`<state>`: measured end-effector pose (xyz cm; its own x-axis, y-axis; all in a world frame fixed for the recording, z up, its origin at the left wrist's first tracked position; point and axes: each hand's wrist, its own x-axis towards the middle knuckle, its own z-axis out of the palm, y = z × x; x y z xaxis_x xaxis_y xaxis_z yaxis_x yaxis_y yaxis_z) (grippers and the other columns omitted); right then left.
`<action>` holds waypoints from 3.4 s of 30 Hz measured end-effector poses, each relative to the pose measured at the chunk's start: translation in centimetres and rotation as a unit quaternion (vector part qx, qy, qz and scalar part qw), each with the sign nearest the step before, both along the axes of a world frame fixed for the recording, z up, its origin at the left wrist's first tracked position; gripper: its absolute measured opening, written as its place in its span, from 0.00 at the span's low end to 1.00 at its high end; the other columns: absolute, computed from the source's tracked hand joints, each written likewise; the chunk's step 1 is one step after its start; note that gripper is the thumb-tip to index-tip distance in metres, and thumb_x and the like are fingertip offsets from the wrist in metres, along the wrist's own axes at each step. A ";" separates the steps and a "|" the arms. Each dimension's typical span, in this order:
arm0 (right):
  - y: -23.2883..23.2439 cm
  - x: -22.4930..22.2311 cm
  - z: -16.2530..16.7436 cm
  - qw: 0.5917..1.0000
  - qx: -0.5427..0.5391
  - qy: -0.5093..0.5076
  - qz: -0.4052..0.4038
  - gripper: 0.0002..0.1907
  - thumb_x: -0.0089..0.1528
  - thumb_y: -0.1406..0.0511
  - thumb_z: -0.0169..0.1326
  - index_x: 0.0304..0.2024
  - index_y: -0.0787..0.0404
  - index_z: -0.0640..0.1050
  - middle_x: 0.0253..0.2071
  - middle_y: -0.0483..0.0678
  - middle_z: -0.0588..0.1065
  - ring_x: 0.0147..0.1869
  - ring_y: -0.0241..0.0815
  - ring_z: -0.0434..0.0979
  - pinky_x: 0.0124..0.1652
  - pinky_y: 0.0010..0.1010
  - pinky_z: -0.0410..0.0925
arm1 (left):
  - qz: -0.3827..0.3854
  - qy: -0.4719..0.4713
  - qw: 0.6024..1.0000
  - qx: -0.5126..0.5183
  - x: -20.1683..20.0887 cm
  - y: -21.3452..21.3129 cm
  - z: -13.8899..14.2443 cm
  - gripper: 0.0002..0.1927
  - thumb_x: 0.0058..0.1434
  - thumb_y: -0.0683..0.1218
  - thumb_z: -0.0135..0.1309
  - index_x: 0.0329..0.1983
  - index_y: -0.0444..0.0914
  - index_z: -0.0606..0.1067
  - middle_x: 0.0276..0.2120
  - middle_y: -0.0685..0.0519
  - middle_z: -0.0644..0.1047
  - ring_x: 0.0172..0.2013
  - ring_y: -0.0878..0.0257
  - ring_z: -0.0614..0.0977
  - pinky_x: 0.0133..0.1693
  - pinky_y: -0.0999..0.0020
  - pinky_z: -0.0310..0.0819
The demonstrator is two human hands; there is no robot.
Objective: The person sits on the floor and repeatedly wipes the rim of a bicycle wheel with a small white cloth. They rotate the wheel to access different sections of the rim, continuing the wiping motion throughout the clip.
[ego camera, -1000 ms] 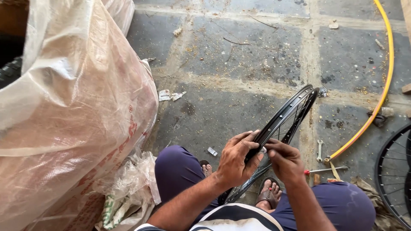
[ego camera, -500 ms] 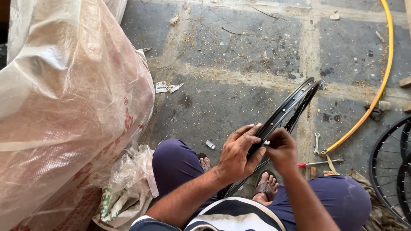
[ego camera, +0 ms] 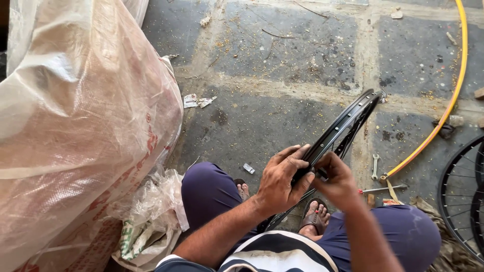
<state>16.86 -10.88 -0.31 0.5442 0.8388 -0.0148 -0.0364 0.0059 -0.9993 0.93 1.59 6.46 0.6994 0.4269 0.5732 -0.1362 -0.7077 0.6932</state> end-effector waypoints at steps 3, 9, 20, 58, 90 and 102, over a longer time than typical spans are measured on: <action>-0.2 0.6 -1.5 0.992 0.062 0.107 0.031 0.18 0.57 0.81 0.61 0.43 0.60 0.72 0.40 0.43 0.73 0.46 0.32 0.75 0.44 0.27 0.74 | -0.004 0.003 1.000 -0.015 0.1 -0.5 -0.3 0.14 0.70 0.48 0.56 0.51 0.35 0.72 0.63 0.38 0.76 0.66 0.41 0.76 0.65 0.48 0.68; 0.7 0.5 -2.6 0.999 0.037 0.036 0.014 0.18 0.60 0.77 0.56 0.53 0.66 0.77 0.47 0.50 0.80 0.49 0.35 0.79 0.48 0.29 0.74 | -0.009 0.010 1.000 -0.018 0.2 -0.6 -1.6 0.27 0.70 0.51 0.56 0.66 0.36 0.62 0.66 0.37 0.71 0.64 0.44 0.76 0.68 0.47 0.66; 0.2 -0.9 1.1 0.998 0.020 -0.050 -0.032 0.18 0.54 0.79 0.58 0.46 0.64 0.76 0.47 0.48 0.79 0.49 0.36 0.79 0.48 0.29 0.75 | -0.022 0.034 0.993 -0.112 -0.1 -0.4 -2.3 0.43 0.68 0.56 0.58 0.75 0.35 0.49 0.69 0.36 0.65 0.67 0.43 0.72 0.67 0.49 0.67; 0.0 1.7 -1.8 0.981 0.061 0.137 0.123 0.23 0.60 0.74 0.60 0.58 0.70 0.73 0.57 0.53 0.77 0.58 0.42 0.80 0.59 0.35 0.74 | -0.059 0.050 0.982 -0.171 0.8 0.1 -5.0 0.45 0.70 0.56 0.60 0.78 0.39 0.48 0.72 0.42 0.63 0.70 0.49 0.72 0.69 0.53 0.68; -1.0 0.0 -3.1 0.968 0.087 -0.232 -0.042 0.16 0.59 0.73 0.66 0.44 0.65 0.73 0.57 0.54 0.77 0.61 0.43 0.80 0.58 0.36 0.76 | -0.057 0.052 0.985 -0.153 0.8 -0.3 -4.5 0.44 0.69 0.57 0.60 0.77 0.37 0.50 0.70 0.39 0.66 0.68 0.46 0.72 0.68 0.52 0.68; 0.7 -1.9 -3.0 0.995 0.052 0.006 -0.083 0.13 0.67 0.72 0.57 0.55 0.69 0.77 0.47 0.54 0.80 0.49 0.43 0.82 0.49 0.34 0.78 | -0.057 0.074 0.984 -0.151 0.9 -0.9 -4.8 0.43 0.70 0.57 0.59 0.78 0.37 0.50 0.68 0.37 0.66 0.68 0.44 0.73 0.68 0.51 0.69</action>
<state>14.93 -10.18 -3.31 0.6760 0.7344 0.0598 -0.0385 0.1163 -0.9925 1.85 0.72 1.61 0.8186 0.4761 0.3212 -0.0846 -0.4533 0.8873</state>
